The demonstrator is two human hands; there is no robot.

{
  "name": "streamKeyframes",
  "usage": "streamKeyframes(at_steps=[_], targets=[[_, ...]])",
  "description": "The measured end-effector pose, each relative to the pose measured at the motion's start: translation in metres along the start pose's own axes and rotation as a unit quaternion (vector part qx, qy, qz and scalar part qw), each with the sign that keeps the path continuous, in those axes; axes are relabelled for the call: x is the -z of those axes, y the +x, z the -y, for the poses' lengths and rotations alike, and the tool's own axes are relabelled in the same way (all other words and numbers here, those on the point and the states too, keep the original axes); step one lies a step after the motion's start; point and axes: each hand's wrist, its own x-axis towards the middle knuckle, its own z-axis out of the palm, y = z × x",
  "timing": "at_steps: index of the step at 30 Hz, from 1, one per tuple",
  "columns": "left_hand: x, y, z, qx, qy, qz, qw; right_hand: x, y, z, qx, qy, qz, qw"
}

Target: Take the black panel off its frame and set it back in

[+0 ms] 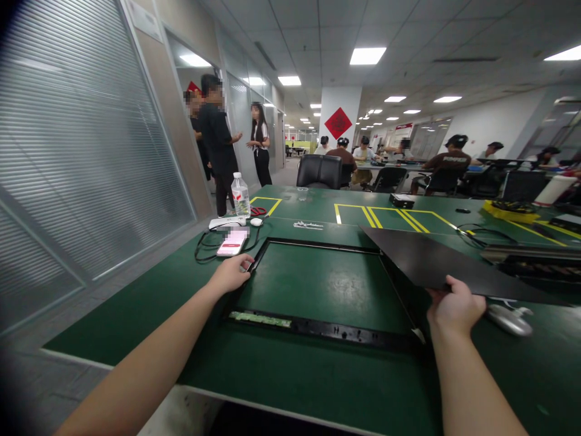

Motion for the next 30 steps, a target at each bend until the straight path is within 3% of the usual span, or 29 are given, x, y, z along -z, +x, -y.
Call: streamKeyframes(at_steps=[3,9,30], targets=[[-0.0001,0.0001,-0.0002,-0.002,0.005,0.002,1.000,-0.0018,-0.0078,0.0000,0.030,-0.021,-0.003,0.999],[0.0004,-0.0007,-0.0037,-0.006,0.028,0.013,1.000,-0.0003,-0.0061,-0.0001,0.028,-0.050,-0.004,0.998],[-0.0011,-0.0030,-0.0068,-0.011,0.066,0.034,0.997,0.0056,-0.0002,-0.0051,-0.060,-0.093,-0.017,0.994]])
